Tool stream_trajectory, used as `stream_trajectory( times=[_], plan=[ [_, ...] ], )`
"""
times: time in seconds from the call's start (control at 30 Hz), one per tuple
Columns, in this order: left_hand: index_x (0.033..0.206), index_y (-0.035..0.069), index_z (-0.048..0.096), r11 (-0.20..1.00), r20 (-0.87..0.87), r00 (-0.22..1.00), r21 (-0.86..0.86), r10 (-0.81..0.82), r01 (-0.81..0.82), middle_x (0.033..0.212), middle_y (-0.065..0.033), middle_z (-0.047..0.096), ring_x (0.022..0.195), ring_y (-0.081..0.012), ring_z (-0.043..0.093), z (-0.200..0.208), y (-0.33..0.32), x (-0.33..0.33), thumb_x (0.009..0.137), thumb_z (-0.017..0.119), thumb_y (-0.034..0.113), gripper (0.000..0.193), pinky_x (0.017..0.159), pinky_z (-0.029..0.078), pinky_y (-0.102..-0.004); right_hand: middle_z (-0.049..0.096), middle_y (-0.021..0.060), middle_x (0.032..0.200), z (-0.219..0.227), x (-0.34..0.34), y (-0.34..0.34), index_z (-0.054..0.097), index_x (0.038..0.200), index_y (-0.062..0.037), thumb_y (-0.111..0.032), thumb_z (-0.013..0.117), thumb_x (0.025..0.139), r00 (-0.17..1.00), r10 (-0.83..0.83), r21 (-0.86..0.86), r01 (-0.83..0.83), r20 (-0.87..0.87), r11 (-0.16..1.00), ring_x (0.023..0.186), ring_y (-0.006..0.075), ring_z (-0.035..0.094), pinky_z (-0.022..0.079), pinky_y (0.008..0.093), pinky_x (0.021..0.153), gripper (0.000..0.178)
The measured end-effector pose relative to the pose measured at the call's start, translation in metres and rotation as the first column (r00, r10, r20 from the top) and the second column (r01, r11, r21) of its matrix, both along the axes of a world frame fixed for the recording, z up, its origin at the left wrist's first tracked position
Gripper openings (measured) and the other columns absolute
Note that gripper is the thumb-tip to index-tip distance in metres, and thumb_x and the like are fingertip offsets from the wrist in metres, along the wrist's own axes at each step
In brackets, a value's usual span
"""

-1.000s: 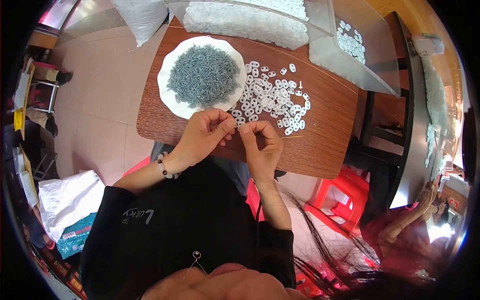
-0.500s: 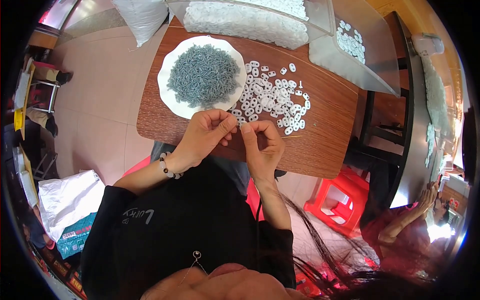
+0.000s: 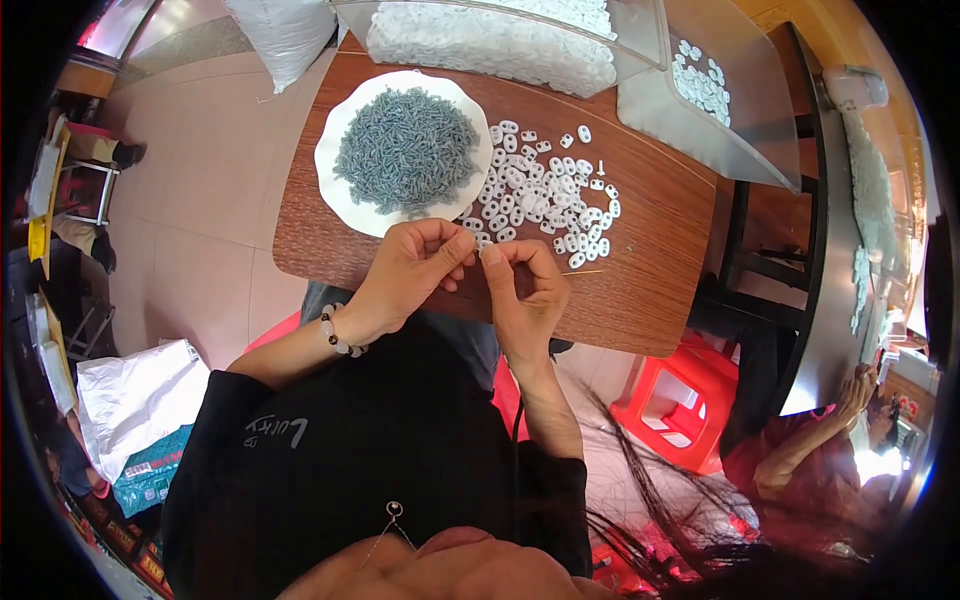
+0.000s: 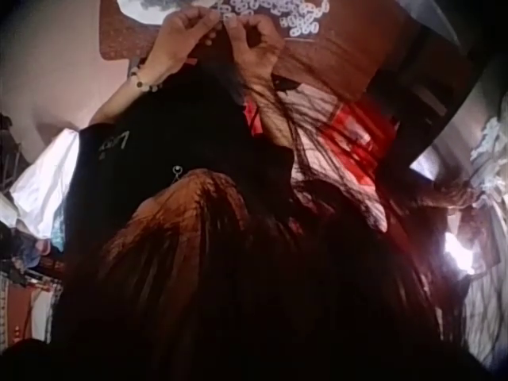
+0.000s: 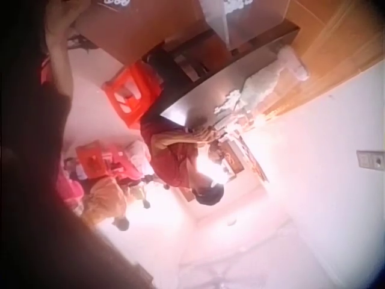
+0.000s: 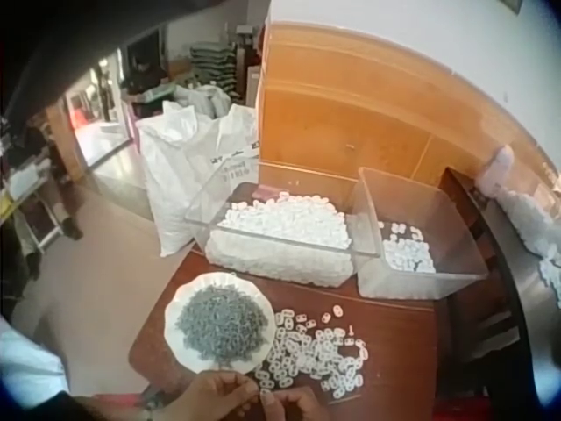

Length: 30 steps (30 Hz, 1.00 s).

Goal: Manually assembling small white plastic components by inserting small grey pieces into them.

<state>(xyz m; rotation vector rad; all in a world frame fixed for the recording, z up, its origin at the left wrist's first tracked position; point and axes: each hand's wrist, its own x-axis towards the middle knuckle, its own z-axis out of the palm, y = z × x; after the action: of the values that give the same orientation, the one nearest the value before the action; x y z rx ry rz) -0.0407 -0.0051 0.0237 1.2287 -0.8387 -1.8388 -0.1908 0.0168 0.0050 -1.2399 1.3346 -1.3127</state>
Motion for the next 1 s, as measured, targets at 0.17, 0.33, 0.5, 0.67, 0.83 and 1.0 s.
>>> stream_trajectory(
  times=[0.17, 0.33, 0.5, 0.67, 0.83, 1.0],
  plan=[
    [0.091, 0.002, 0.064, 1.000, -0.010, 1.000, 0.005, 0.007, -0.007, 0.077, 0.0006, 0.062, 0.062, -0.0036, 0.053, -0.003, 0.001, -0.001, 0.093, 0.061, 0.022, 0.021, 0.058, 0.045, -0.0176, 0.058, -0.0033, 0.078, -0.003, 0.001, -0.001, 0.060, 0.085, -0.0020, -0.005, 0.065, 0.088, 1.000, 0.004, -0.028, -0.005, -0.016, 1.000, 0.070, 0.0018, 0.049, 0.039, 0.0164, 0.063, 0.007],
    [0.091, 0.000, 0.064, 0.999, -0.032, 0.999, -0.029, 0.031, -0.032, 0.077, -0.0005, 0.063, 0.062, -0.0037, 0.054, -0.007, 0.003, 0.000, 0.092, 0.063, 0.019, 0.019, 0.057, 0.045, -0.0175, 0.057, -0.0036, 0.077, 0.003, 0.001, -0.003, 0.061, 0.082, -0.0021, -0.004, 0.065, 0.087, 0.984, -0.018, -0.132, -0.006, -0.177, 0.991, 0.070, 0.0021, 0.050, 0.039, 0.0164, 0.063, 0.007],
    [0.090, -0.002, 0.063, 0.995, 0.038, 0.998, -0.088, 0.060, -0.056, 0.074, -0.0023, 0.063, 0.060, -0.0049, 0.054, -0.009, 0.004, -0.001, 0.090, 0.064, 0.014, 0.017, 0.055, 0.046, -0.0185, 0.057, -0.0038, 0.077, 0.006, 0.000, -0.001, 0.062, 0.081, -0.0024, -0.004, 0.067, 0.086, 0.998, 0.027, 0.009, -0.026, -0.055, 1.000, 0.069, 0.0018, 0.049, 0.039, 0.0170, 0.062, 0.007],
    [0.089, -0.003, 0.063, 0.993, 0.019, 0.997, -0.095, 0.077, -0.075, 0.074, -0.0033, 0.063, 0.059, -0.0056, 0.054, -0.009, 0.004, -0.004, 0.090, 0.064, 0.013, 0.016, 0.055, 0.046, -0.0188, 0.058, -0.0036, 0.077, 0.008, -0.001, -0.001, 0.062, 0.082, -0.0014, -0.005, 0.067, 0.087, 0.998, 0.043, 0.038, -0.042, -0.050, 0.998, 0.069, 0.0018, 0.049, 0.039, 0.0169, 0.062, 0.007],
    [0.089, -0.003, 0.063, 0.995, 0.017, 0.998, -0.076, 0.067, -0.065, 0.075, -0.0036, 0.064, 0.059, -0.0060, 0.056, -0.009, 0.004, -0.005, 0.091, 0.064, 0.014, 0.017, 0.055, 0.047, -0.0191, 0.061, -0.0030, 0.076, 0.012, -0.004, -0.003, 0.063, 0.084, -0.0013, -0.009, 0.067, 0.087, 0.998, 0.053, 0.081, -0.052, -0.014, 0.995, 0.070, 0.0024, 0.050, 0.040, 0.0173, 0.064, 0.009],
    [0.094, -0.003, 0.064, 0.996, -0.103, 0.991, -0.025, 0.087, -0.090, 0.079, -0.0055, 0.065, 0.064, -0.0076, 0.059, -0.005, 0.004, -0.008, 0.095, 0.058, 0.023, 0.026, 0.060, 0.051, -0.0205, 0.064, 0.0002, 0.077, 0.011, -0.003, -0.004, 0.064, 0.085, -0.0008, -0.011, 0.067, 0.087, 0.957, -0.022, 0.204, -0.039, 0.290, 0.978, 0.070, 0.0042, 0.054, 0.043, 0.0186, 0.066, 0.011]
  ],
)
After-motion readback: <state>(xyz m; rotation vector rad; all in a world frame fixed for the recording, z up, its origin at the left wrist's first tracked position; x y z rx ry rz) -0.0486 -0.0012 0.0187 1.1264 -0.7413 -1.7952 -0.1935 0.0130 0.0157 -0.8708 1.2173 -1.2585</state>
